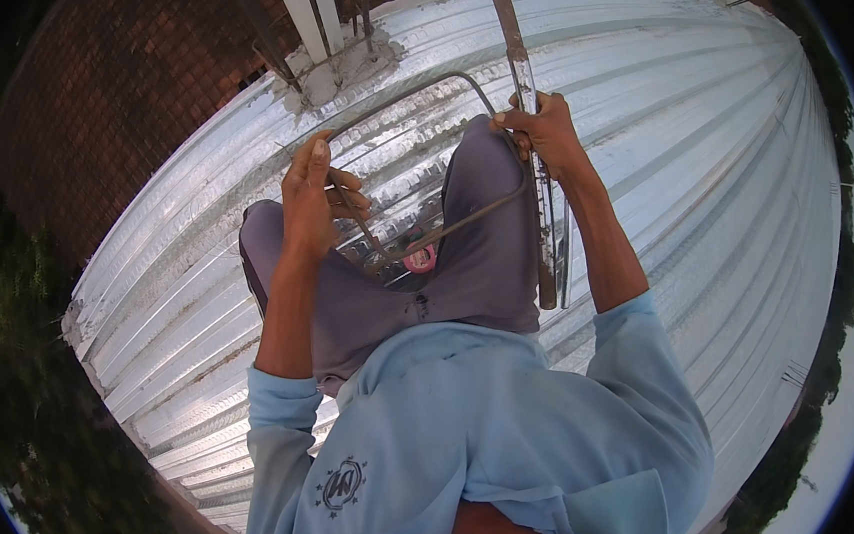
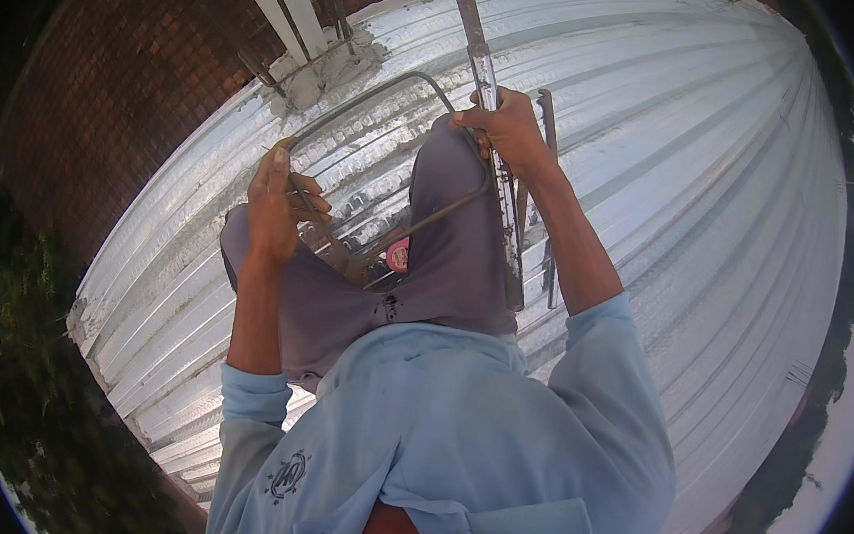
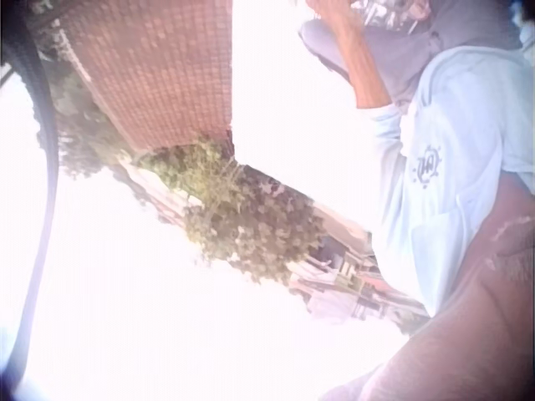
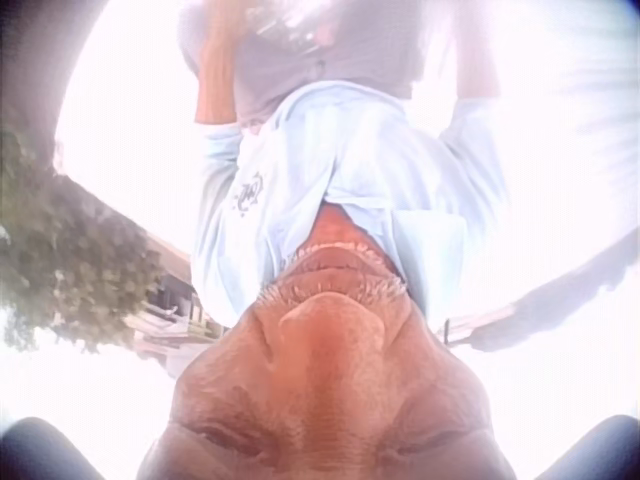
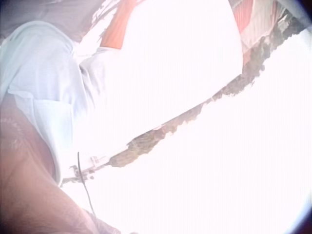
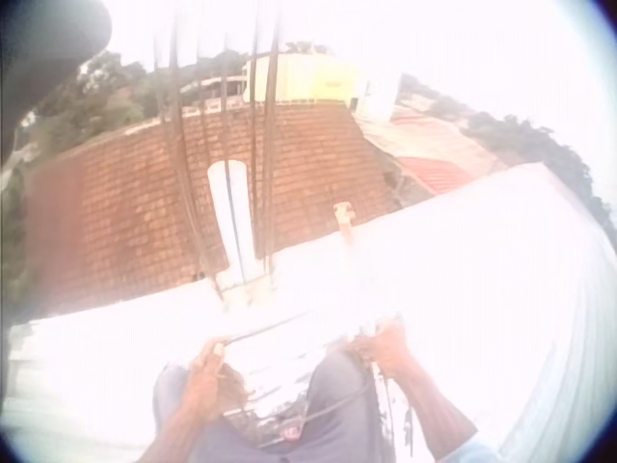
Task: The person secures a metal frame to vertical rebar on a corrugated metal roof using a hammer and wire. They walk across the roof to reposition the frame and continue fastening it in place.
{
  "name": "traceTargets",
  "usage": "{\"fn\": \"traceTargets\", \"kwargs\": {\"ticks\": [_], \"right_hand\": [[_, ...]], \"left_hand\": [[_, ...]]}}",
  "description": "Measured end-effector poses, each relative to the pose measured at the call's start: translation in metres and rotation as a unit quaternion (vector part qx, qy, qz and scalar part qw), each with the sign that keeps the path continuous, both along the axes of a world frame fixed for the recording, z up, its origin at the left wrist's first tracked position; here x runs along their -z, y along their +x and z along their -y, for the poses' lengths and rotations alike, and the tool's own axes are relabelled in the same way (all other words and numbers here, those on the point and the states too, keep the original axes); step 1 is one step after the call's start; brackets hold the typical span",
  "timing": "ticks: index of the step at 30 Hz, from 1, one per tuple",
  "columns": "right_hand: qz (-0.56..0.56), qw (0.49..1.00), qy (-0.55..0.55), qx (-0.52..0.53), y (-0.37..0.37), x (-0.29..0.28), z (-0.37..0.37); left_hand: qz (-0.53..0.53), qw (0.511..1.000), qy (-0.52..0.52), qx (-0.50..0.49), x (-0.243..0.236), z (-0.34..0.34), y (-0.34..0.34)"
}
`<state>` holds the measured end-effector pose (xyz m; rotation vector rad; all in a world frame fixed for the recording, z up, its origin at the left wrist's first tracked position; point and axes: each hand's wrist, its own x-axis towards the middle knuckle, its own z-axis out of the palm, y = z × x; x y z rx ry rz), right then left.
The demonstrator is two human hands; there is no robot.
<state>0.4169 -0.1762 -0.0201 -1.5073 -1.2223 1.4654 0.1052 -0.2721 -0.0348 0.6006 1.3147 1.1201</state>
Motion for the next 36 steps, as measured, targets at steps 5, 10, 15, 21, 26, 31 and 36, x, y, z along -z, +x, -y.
{"fn": "traceTargets", "kwargs": {"ticks": [5, 10, 15, 21, 26, 31, 36], "right_hand": [[0.081, 0.995, 0.011, -0.057, 0.000, 0.002, -0.006], [0.068, 0.992, 0.009, -0.101, -0.002, -0.001, -0.009], [0.200, 0.978, 0.037, -0.054, -0.005, -0.022, 0.003], [0.287, 0.954, 0.080, 0.005, 0.060, 0.066, 0.004], [0.343, 0.939, 0.009, 0.014, 0.091, 0.123, 0.043], [0.379, 0.920, -0.090, 0.046, 0.115, 0.224, 0.105], [0.329, 0.932, -0.126, 0.091, 0.130, 0.304, 0.163]], "left_hand": [[-0.264, 0.951, 0.088, 0.138, 0.004, -0.031, -0.014], [-0.301, 0.928, 0.140, 0.170, 0.023, -0.033, 0.011], [-0.047, 0.993, 0.028, 0.101, 0.054, 0.016, -0.009], [0.069, 0.997, -0.035, 0.012, 0.066, 0.042, 0.010], [0.177, 0.982, -0.035, -0.054, 0.069, 0.044, 0.022], [0.153, 0.984, -0.052, -0.068, 0.076, 0.044, 0.033], [0.162, 0.982, -0.066, -0.076, 0.068, 0.040, 0.035]]}}
